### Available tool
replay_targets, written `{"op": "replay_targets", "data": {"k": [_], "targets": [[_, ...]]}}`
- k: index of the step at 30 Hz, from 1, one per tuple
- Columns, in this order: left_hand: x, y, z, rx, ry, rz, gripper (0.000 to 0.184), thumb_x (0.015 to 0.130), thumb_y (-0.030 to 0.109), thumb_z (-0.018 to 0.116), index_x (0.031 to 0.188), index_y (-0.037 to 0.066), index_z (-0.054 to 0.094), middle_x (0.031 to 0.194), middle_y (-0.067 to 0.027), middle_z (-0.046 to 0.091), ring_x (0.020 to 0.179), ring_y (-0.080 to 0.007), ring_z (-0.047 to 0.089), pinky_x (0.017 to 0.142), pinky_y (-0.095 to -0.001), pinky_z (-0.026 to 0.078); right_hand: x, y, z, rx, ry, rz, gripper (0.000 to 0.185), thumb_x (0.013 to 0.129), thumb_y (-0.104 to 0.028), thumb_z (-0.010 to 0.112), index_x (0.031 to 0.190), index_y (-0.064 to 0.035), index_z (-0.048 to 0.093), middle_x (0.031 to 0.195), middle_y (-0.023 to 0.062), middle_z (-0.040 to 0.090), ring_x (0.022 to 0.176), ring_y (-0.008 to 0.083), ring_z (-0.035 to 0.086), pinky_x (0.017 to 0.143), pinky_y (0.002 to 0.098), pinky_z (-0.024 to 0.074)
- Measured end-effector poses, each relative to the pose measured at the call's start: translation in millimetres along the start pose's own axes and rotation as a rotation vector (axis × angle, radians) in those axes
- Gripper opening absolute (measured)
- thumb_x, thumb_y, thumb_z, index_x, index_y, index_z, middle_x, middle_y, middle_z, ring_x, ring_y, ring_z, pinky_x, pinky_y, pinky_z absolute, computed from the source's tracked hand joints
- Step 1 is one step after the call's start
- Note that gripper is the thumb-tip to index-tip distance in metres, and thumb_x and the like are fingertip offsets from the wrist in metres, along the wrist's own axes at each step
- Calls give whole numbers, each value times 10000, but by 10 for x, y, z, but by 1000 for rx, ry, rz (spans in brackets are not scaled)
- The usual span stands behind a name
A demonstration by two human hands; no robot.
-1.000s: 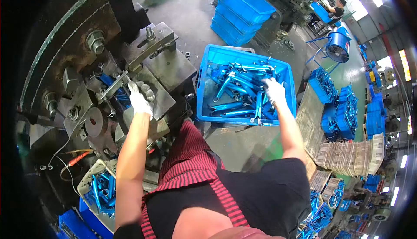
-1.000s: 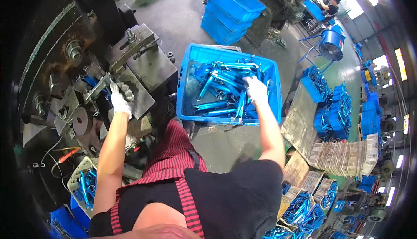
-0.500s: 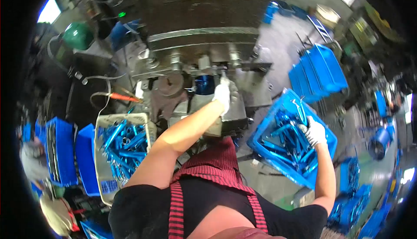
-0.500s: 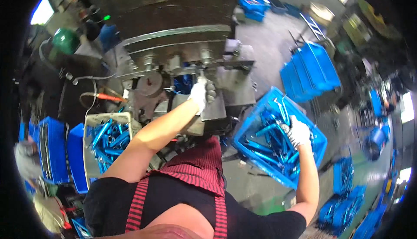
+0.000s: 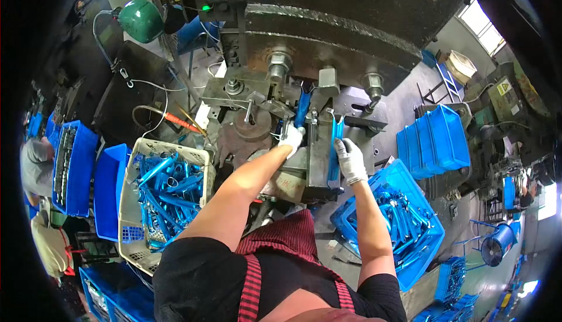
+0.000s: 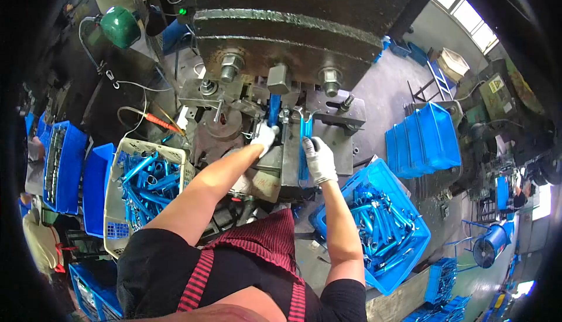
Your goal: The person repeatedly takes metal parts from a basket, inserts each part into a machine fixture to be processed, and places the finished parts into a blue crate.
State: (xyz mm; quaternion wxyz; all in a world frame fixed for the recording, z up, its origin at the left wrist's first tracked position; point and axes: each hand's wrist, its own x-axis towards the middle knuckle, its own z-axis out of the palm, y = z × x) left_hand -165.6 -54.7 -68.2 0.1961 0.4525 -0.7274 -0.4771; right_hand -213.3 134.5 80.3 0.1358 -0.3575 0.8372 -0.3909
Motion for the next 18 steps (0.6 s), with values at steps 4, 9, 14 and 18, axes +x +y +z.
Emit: {"op": "replay_targets", "data": {"k": [4, 9, 14, 18], "targets": [[-307, -140, 43, -175, 109, 29, 539, 743, 241, 651, 1197, 18, 463, 861, -115, 608, 606, -158, 549, 570, -285, 452, 253, -50, 215, 120, 131, -150, 300, 855, -295, 518, 992, -33, 563, 854, 180, 603, 779, 321, 579, 714, 342, 446], [-1284, 257, -546, -770, -79, -12, 260, 788, 186, 630, 962, 26, 521, 651, -23, 546, 550, -91, 511, 483, -220, 406, 533, -383, 400, 74, 80, -187, 332, 860, -335, 493, 983, -36, 569, 846, 194, 606, 803, 338, 585, 697, 370, 445], [-1803, 184, -1549, -1323, 102, -198, 242, 849, 296, 551, 927, 72, 505, 709, -58, 536, 556, -138, 502, 536, -276, 451, 801, -325, 736, 38, 61, -131, 323, 856, -341, 486, 857, -24, 549, 762, 196, 591, 749, 371, 565, 663, 421, 433], [-1431, 129, -1853, -1511, -149, -226, 371, 867, 454, 461, 925, 91, 504, 711, -63, 541, 500, -115, 464, 439, -228, 400, 800, -503, 707, 55, -133, 83, 307, 864, -326, 459, 859, -33, 550, 824, 207, 588, 821, 373, 554, 702, 420, 429]]}}
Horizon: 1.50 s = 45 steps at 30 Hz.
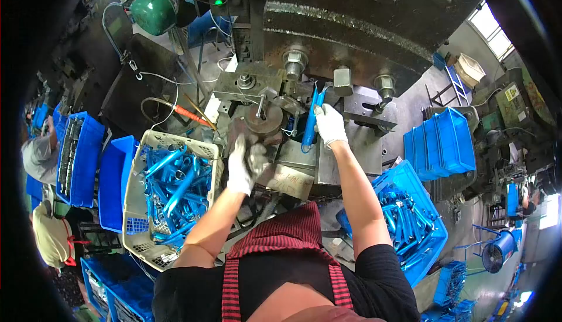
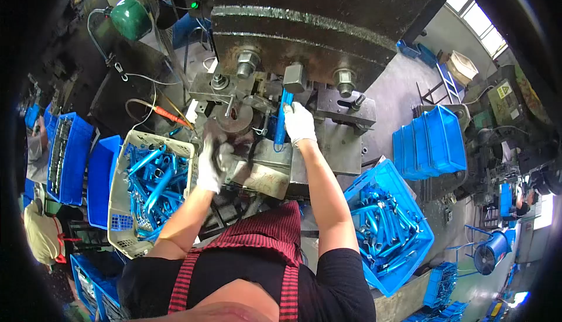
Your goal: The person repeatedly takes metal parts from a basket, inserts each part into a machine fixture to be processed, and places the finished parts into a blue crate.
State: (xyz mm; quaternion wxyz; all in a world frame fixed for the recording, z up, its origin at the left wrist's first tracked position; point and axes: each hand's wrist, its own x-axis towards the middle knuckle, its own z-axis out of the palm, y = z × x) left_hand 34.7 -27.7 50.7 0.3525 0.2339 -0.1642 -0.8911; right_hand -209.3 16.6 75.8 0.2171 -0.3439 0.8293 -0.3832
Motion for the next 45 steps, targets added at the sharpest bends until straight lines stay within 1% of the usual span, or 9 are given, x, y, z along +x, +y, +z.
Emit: {"op": "replay_targets", "data": {"k": [14, 19, 22, 24, 28, 33, 37, 39, 45], "targets": [[537, -425, 1127, 267, -20, -221, 220, 884, 343, 468, 749, 171, 484, 527, 39, 432, 350, -66, 370, 280, -185, 276, 290, -13, -59, -560, 12, -127, 347, 850, -330, 430, 880, -41, 620, 900, 182, 613, 881, 348, 569, 762, 414, 450], [670, -1103, 1136, 324, -115, -322, 252, 896, 376, 444, 735, 184, 472, 523, 61, 444, 364, -50, 392, 308, -173, 276, -182, 537, -193, 299, 328, -265, 265, 811, -259, 517, 922, -42, 619, 895, 173, 620, 857, 317, 584, 774, 367, 448], [674, -1450, 1094, 550, -13, -260, 382, 859, 462, 472, 900, 89, 546, 583, 14, 481, 422, -116, 437, 378, -266, 361, -684, 1336, -458, 18, 457, -86, 262, 804, -246, 535, 951, -43, 609, 949, 154, 611, 910, 306, 567, 813, 356, 434], [990, -1714, 674, 199, -232, -495, 390, 845, 485, 479, 882, 99, 512, 588, 30, 461, 429, -90, 417, 358, -238, 333, -1192, 1748, -779, -150, 460, 77, 274, 801, -262, 530, 962, -53, 605, 981, 143, 599, 950, 298, 548, 843, 365, 420], [863, -1736, 876, 359, -20, -369, 284, 890, 450, 406, 805, 186, 466, 572, 47, 432, 415, -79, 387, 341, -208, 289, -2041, 2540, -1513, -438, 658, 302, 231, 785, -265, 516, 883, -70, 594, 897, 141, 598, 874, 309, 559, 774, 382, 436], [791, -1681, 954, 370, 1, -378, 304, 905, 433, 385, 757, 182, 471, 558, 32, 457, 401, -89, 393, 325, -218, 298, -2628, 3594, -2249, -814, 390, 948, 285, 824, -147, 379, 1008, -42, 569, 1042, 200, 571, 947, 335, 577, 796, 423, 467], [737, -1671, 1034, 421, 40, -368, 334, 907, 443, 370, 735, 172, 462, 539, 24, 429, 379, -85, 367, 319, -217, 290, -2702, 3511, -2265, -733, 256, 979, 604, 676, -204, 589, 1232, -66, 396, 1128, 199, 528, 1026, 324, 533, 871, 401, 436], [804, -1705, 948, 406, 10, -357, 339, 906, 446, 370, 731, 170, 459, 546, 28, 424, 395, -79, 376, 323, -218, 288, -2856, 3367, -2222, -642, 208, 928, 546, 652, -288, 654, 1118, -66, 476, 1031, 191, 579, 967, 342, 554, 820, 416, 445], [802, -1695, 951, 489, 13, -368, 306, 899, 420, 402, 774, 152, 479, 554, 55, 399, 408, -65, 338, 335, -214, 244, -2689, 2634, -1986, -473, 533, 728, 505, 770, -320, 457, 1141, 21, 426, 960, 259, 585, 902, 397, 566, 806, 449, 427]]}}
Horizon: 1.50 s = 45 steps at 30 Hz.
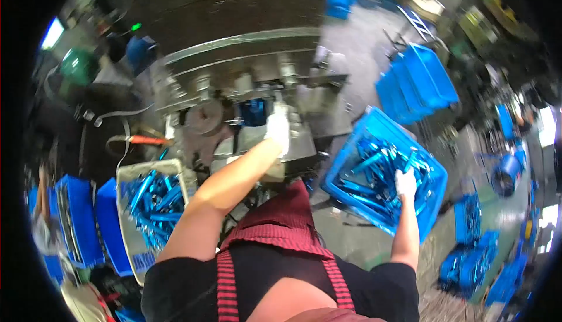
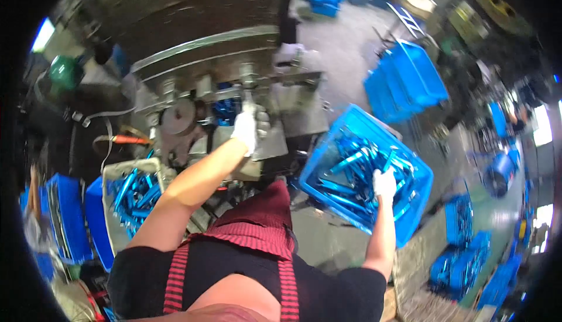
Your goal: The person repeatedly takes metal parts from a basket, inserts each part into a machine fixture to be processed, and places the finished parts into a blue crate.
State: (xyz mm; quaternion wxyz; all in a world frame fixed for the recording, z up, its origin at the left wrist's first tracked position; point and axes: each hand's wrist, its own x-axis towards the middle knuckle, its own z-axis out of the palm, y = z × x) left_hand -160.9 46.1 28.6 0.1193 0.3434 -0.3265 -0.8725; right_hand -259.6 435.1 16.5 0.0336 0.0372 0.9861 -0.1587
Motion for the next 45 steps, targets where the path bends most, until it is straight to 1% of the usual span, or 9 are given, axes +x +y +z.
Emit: {"op": "replay_targets", "data": {"k": [5, 9, 14, 19, 27, 34, 36, 40, 45], "targets": [[-116, 312, -200, -238, -410, -186, 281, 891, 404, 425, 767, 157, 479, 609, 40, 469, 467, -83, 439, 376, -227, 342, 68, -795, 110, 556, -238, -194, 518, 855, -487, 446, 900, 24, 518, 758, 164, 570, 751, 264, 540, 686, 376, 408], [-466, 599, -545, -528, -727, 235, 254, 864, 381, 502, 796, 137, 523, 638, 45, 530, 503, -65, 487, 413, -214, 402, -289, -1536, 174, 541, -224, -481, 503, 899, -445, 367, 884, 23, 550, 770, 173, 559, 702, 276, 487, 672, 379, 398], [595, -183, -1140, 320, 212, 414, 444, 808, 136, 551, 1209, 86, 369, 959, -104, 579, 626, -183, 562, 518, -287, 459, -654, -2426, 233, 555, -292, -788, 346, 837, -331, 518, 1006, -33, 566, 848, 174, 601, 787, 330, 570, 715, 365, 439], [652, 404, -824, 974, 386, 313, 430, 777, 286, 578, 1131, 59, 487, 1002, -181, 591, 901, -289, 579, 755, -401, 446, -729, -3085, 465, 600, -173, -897, 292, 844, -300, 533, 961, -37, 583, 847, 179, 608, 771, 337, 583, 677, 376, 451], [-534, -46, -744, 514, 321, 699, 283, 819, 266, 588, 969, 36, 522, 697, -86, 558, 609, -167, 523, 565, -313, 452, -812, -3744, 492, 587, -125, -927, 331, 879, -347, 445, 952, -48, 566, 820, 195, 606, 792, 363, 578, 685, 418, 446], [-1261, 393, -1621, -482, 340, 590, 335, 830, 355, 573, 1019, 85, 515, 898, -61, 578, 719, -173, 579, 603, -311, 513, -805, -4027, 882, 438, -141, -945, 339, 874, -353, 439, 899, -31, 544, 834, 211, 590, 814, 393, 552, 702, 441, 426], [-1293, 606, -1792, -615, -149, 526, 333, 848, 351, 545, 1055, 92, 515, 861, -57, 580, 681, -159, 578, 543, -221, 490, -792, -4083, 901, 424, -138, -943, 337, 875, -350, 436, 887, -30, 541, 835, 216, 587, 818, 398, 547, 704, 451, 422], [-1392, 1173, -1686, -819, 311, 656, 289, 868, 351, 508, 953, 77, 537, 739, -52, 555, 581, -115, 551, 415, -171, 426, -802, -4121, 898, 384, -184, -936, 361, 880, -364, 412, 863, -27, 539, 844, 228, 577, 834, 405, 534, 716, 459, 413], [-1208, 1192, -1550, -248, -93, 165, 400, 897, 430, 383, 932, 63, 538, 692, -40, 577, 425, -98, 455, 352, -168, 330, -661, -4175, 951, 277, -165, -1041, 380, 877, -363, 396, 839, -13, 538, 830, 227, 573, 833, 395, 530, 734, 464, 404]]}}
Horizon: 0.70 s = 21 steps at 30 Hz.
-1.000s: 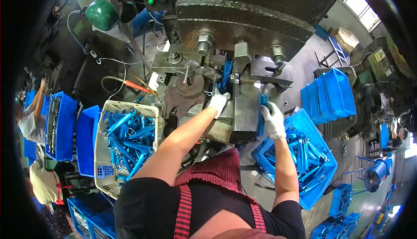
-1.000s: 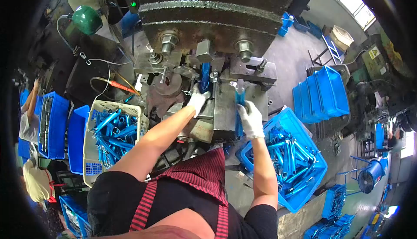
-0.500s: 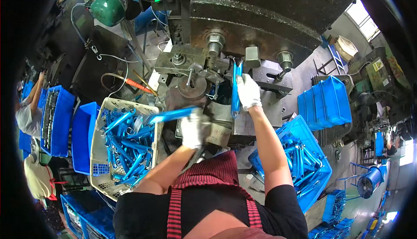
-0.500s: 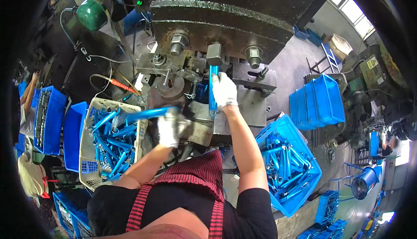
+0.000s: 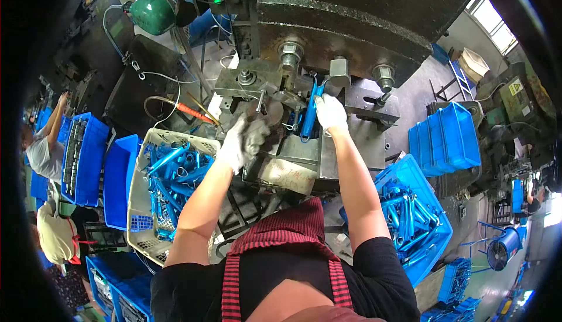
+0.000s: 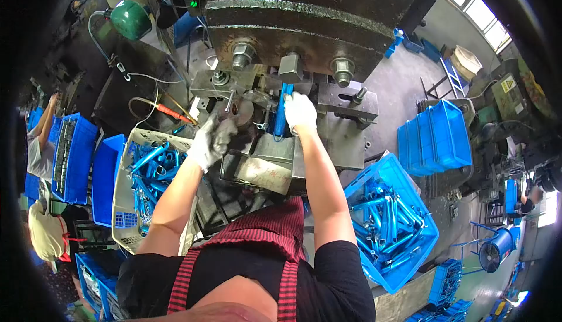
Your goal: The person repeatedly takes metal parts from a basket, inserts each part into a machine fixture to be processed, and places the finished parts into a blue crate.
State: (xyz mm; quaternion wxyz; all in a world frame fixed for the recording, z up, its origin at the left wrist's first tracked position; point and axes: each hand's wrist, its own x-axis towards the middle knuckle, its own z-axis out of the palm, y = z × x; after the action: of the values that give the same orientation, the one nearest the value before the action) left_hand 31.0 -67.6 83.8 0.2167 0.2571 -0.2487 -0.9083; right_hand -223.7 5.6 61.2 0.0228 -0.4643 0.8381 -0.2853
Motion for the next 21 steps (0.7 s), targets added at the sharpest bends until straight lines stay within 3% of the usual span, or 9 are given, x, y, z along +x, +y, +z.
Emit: {"op": "replay_targets", "data": {"k": [6, 10, 11, 13, 15, 17, 19, 20, 21], "targets": [[573, 7, 248, -115, 133, -82, 363, 890, 449, 382, 679, 161, 454, 517, 23, 421, 362, -84, 331, 314, -204, 234, 33, 13, -64, -57, -37, -32, 362, 871, -350, 407, 836, -23, 560, 872, 211, 582, 864, 362, 545, 748, 444, 426], [494, -188, 666, -64, 6, -41, 362, 858, 463, 468, 612, 212, 382, 475, 68, 328, 331, -68, 277, 298, -206, 212, 55, -44, -92, -103, -125, 89, 362, 857, -350, 418, 844, -36, 596, 923, 184, 593, 901, 336, 551, 776, 426, 430], [491, -270, 792, -23, -70, -41, 333, 871, 419, 460, 627, 197, 412, 491, 68, 377, 354, -56, 339, 299, -189, 235, 29, 7, -67, -63, -75, 63, 361, 852, -350, 421, 846, -38, 603, 935, 177, 594, 907, 335, 550, 780, 423, 429], [562, -540, 1063, 42, 4, -112, 364, 852, 473, 484, 616, 205, 409, 488, 82, 366, 345, -42, 319, 302, -187, 235, -52, 145, 0, 18, 30, 6, 360, 842, -350, 428, 850, -44, 618, 958, 165, 596, 921, 333, 547, 788, 416, 426], [641, -865, 1252, 68, -63, -121, 342, 870, 462, 458, 658, 196, 426, 509, 90, 398, 361, -35, 339, 314, -179, 232, -272, 436, 36, 354, 149, 70, 322, 831, -303, 474, 1033, -80, 589, 1007, 141, 598, 946, 306, 558, 811, 352, 429], [913, -1348, 1212, 65, -66, -126, 360, 884, 477, 411, 686, 177, 436, 514, 60, 408, 361, -63, 348, 327, -196, 248, -689, 720, -154, 229, 204, 43, 269, 837, -225, 505, 1024, -48, 582, 874, 124, 634, 834, 244, 601, 757, 318, 453], [1066, -1617, 1206, 40, 81, -210, 364, 885, 482, 396, 703, 169, 436, 530, 35, 422, 387, -83, 368, 341, -218, 273, -1109, 1058, -366, 83, 251, 193, 230, 809, -222, 554, 934, -43, 623, 886, 138, 634, 846, 255, 605, 767, 325, 456], [1028, -1676, 1237, 81, 125, -130, 318, 892, 438, 399, 717, 175, 439, 565, 21, 441, 425, -95, 393, 354, -231, 292, -1320, 1271, -487, 78, 251, 298, 235, 815, -241, 536, 935, -58, 623, 906, 139, 629, 862, 276, 594, 777, 340, 450], [1094, -1731, 1163, 80, 77, -133, 264, 889, 388, 410, 720, 187, 438, 596, 26, 449, 455, -91, 404, 364, -229, 302, -1559, 1508, -626, 67, 260, 417, 242, 820, -260, 519, 935, -74, 624, 926, 139, 623, 879, 297, 583, 788, 355, 445]]}}
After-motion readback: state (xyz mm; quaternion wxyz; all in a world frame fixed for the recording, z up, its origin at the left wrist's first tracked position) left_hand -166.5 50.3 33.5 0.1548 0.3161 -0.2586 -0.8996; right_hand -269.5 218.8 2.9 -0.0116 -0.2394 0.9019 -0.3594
